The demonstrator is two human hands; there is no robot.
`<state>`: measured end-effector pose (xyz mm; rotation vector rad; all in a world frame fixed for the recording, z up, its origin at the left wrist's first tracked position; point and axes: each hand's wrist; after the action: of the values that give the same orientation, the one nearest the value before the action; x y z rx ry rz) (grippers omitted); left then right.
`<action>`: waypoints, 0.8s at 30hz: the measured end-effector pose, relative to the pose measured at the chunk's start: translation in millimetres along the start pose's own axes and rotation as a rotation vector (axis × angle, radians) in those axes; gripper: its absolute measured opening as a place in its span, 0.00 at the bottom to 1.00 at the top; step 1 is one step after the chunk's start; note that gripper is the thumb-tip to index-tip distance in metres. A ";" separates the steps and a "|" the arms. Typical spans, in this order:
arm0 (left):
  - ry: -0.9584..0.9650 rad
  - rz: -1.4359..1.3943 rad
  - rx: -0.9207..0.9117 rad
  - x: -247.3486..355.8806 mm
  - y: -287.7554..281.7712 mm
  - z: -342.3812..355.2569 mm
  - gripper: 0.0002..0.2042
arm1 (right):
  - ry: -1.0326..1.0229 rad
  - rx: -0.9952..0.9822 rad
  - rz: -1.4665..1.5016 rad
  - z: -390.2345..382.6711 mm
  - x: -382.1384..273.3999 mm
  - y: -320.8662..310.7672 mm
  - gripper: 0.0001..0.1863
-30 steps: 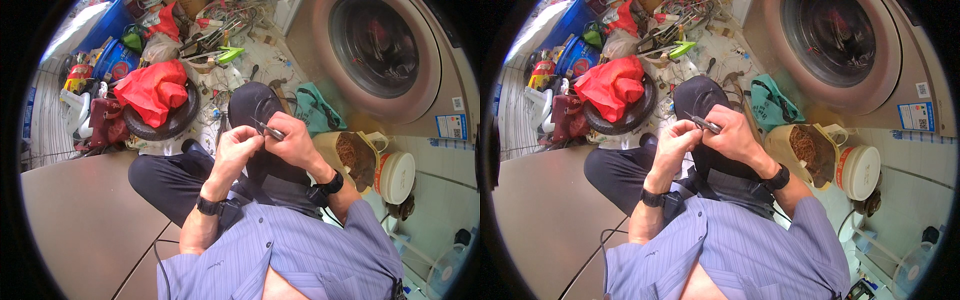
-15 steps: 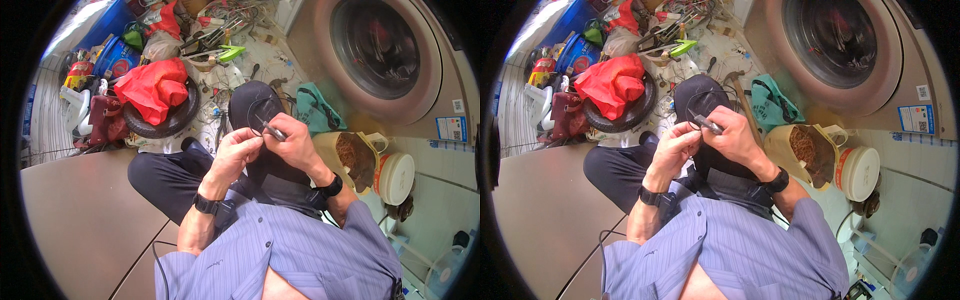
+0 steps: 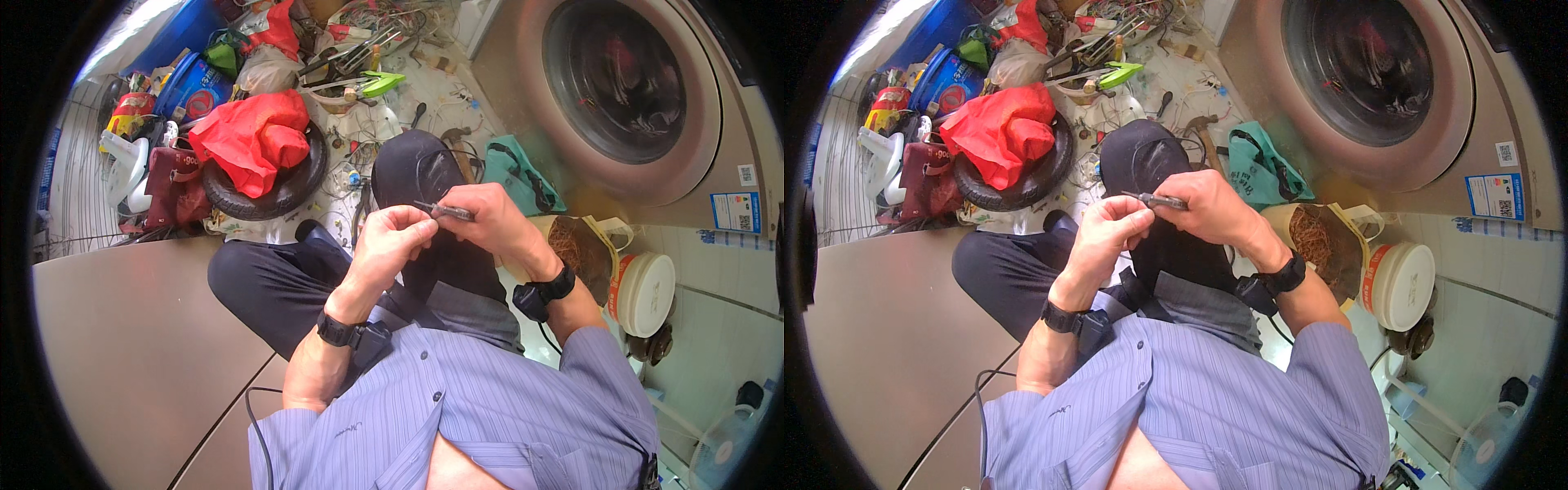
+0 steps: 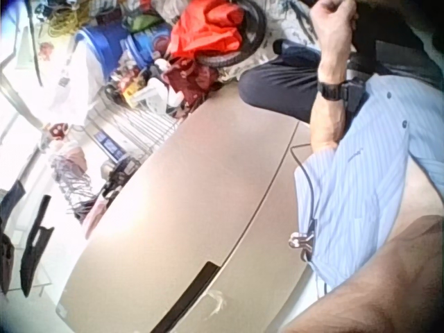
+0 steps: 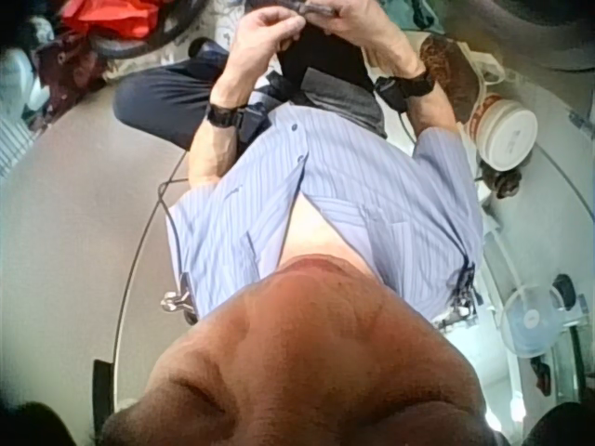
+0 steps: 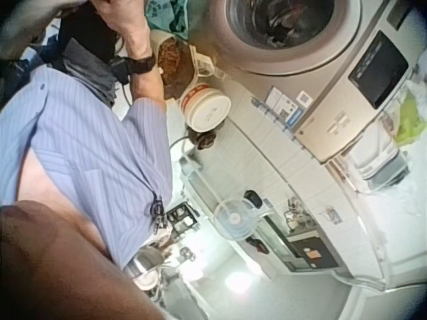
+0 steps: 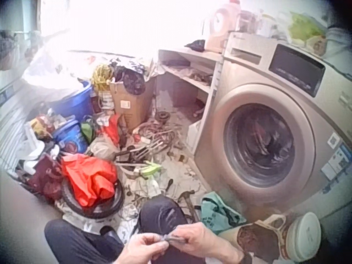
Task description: The person sits on the floor and uses a small blade to strip insulation from several wire ends. They repeatedly strip, inspect, and trim the wires, handling them one at a time in a cluttered room.
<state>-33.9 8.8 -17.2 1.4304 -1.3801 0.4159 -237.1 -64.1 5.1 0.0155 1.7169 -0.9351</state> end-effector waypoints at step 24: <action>0.326 -0.573 -0.337 -19.6 0.0 11.4 0.03 | 0.302 0.317 0.640 -3.3 -1.4 21.0 0.02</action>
<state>-43.8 9.3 -37.6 1.3316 -0.6938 0.0323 -229.8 -47.2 -5.5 0.9010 1.6529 -0.7255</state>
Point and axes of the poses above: each hand's wrist, its own z-axis towards the middle knuckle, its own y-axis out of the palm, x = y × z, and after that the axes turned 13 degrees about -x, right-handed
